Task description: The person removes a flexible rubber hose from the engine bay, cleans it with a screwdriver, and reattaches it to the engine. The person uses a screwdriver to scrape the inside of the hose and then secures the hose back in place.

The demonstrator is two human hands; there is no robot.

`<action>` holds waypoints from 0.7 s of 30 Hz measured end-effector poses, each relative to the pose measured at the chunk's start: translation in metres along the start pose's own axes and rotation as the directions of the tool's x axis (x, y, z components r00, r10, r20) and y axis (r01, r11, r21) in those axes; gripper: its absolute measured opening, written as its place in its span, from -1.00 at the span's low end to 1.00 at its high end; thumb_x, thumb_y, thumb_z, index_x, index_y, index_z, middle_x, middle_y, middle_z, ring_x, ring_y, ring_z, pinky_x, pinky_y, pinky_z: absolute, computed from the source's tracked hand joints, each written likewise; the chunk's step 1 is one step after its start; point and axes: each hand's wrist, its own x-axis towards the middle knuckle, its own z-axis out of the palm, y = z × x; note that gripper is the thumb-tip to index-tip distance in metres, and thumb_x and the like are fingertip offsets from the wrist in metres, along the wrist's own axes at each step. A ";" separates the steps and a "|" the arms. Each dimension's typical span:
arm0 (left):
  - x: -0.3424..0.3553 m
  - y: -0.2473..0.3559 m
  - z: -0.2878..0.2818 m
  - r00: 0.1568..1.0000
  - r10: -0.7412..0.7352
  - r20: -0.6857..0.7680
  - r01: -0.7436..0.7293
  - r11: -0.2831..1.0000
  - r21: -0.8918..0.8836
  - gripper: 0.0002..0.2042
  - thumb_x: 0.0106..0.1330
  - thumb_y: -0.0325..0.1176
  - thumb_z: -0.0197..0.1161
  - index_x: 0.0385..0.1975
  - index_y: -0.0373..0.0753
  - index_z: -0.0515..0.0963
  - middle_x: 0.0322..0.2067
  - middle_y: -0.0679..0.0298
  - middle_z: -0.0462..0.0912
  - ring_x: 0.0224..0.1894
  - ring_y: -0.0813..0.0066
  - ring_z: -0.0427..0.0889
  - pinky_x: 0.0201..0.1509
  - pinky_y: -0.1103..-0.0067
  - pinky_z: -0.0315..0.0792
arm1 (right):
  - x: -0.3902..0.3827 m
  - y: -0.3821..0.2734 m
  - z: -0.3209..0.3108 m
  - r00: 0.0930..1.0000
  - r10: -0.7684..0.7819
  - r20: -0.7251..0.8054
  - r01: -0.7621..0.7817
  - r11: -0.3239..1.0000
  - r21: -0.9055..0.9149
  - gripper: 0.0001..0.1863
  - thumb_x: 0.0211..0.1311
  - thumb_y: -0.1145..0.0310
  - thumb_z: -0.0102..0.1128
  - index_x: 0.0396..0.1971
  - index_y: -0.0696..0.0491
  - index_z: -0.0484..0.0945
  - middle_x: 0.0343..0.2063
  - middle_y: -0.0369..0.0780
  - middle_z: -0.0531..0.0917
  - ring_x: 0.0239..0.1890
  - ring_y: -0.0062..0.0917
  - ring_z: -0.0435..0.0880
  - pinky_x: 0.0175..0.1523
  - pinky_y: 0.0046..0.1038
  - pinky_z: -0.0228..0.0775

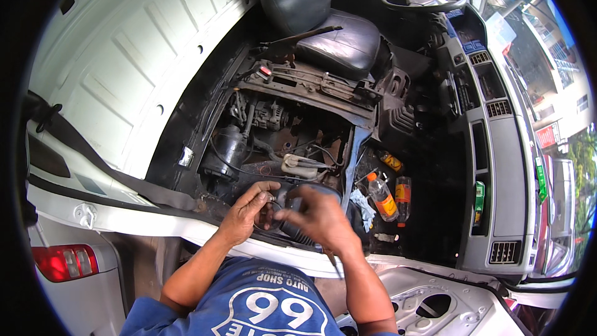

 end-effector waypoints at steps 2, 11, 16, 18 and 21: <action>0.003 0.002 0.005 0.999 -0.052 0.002 0.052 0.985 -0.167 -0.59 0.67 -0.06 0.03 0.33 -0.15 0.44 -0.36 0.42 0.48 -0.33 0.66 0.52 -0.28 0.64 0.48 | 0.008 -0.007 0.011 0.997 -0.044 0.064 0.050 0.994 -0.100 -0.57 0.31 0.08 0.45 -0.12 0.18 0.68 -0.49 0.07 0.68 -0.47 -0.08 0.62 -0.26 -0.16 0.48; -0.005 0.027 -0.024 0.972 -0.196 0.127 0.192 0.980 0.045 -0.57 0.57 -0.02 0.20 0.18 -0.25 0.53 -0.37 0.41 0.57 -0.38 0.68 0.55 -0.34 0.71 0.39 | 0.007 0.011 0.019 0.997 -0.023 0.067 0.036 0.981 -0.192 -0.69 0.47 0.21 0.24 -0.22 0.21 0.65 -0.48 0.13 0.64 -0.35 0.12 0.63 -0.22 -0.06 0.44; -0.002 0.024 -0.021 0.927 -0.314 0.204 0.291 0.947 0.134 -0.73 0.55 -0.15 0.27 -0.15 -0.26 0.66 -0.44 0.47 0.56 -0.49 0.78 0.46 -0.51 0.77 0.18 | 0.003 0.015 0.020 0.997 0.034 0.068 -0.020 0.981 -0.191 -0.73 0.46 0.25 0.23 -0.21 0.20 0.64 -0.43 0.15 0.66 -0.28 0.12 0.66 -0.18 -0.05 0.47; -0.004 0.014 -0.019 0.910 -0.297 0.290 0.335 0.938 -0.091 -0.79 0.55 -0.22 0.28 -0.18 -0.26 0.63 -0.43 0.46 0.53 -0.50 0.78 0.39 -0.51 0.77 0.14 | 0.001 0.014 0.020 0.997 0.044 0.067 -0.033 0.988 -0.153 -0.74 0.44 0.26 0.23 -0.22 0.19 0.65 -0.41 0.17 0.68 -0.23 0.17 0.67 -0.14 -0.02 0.49; -0.012 -0.003 -0.017 0.924 -0.229 0.306 0.321 0.899 -0.297 -0.80 0.54 -0.23 0.29 -0.19 -0.25 0.60 -0.40 0.44 0.50 -0.50 0.77 0.35 -0.48 0.78 0.15 | -0.002 0.012 0.022 0.995 0.074 0.062 -0.062 0.981 -0.185 -0.76 0.44 0.28 0.23 -0.22 0.19 0.65 -0.40 0.16 0.68 -0.22 0.17 0.67 -0.15 -0.03 0.49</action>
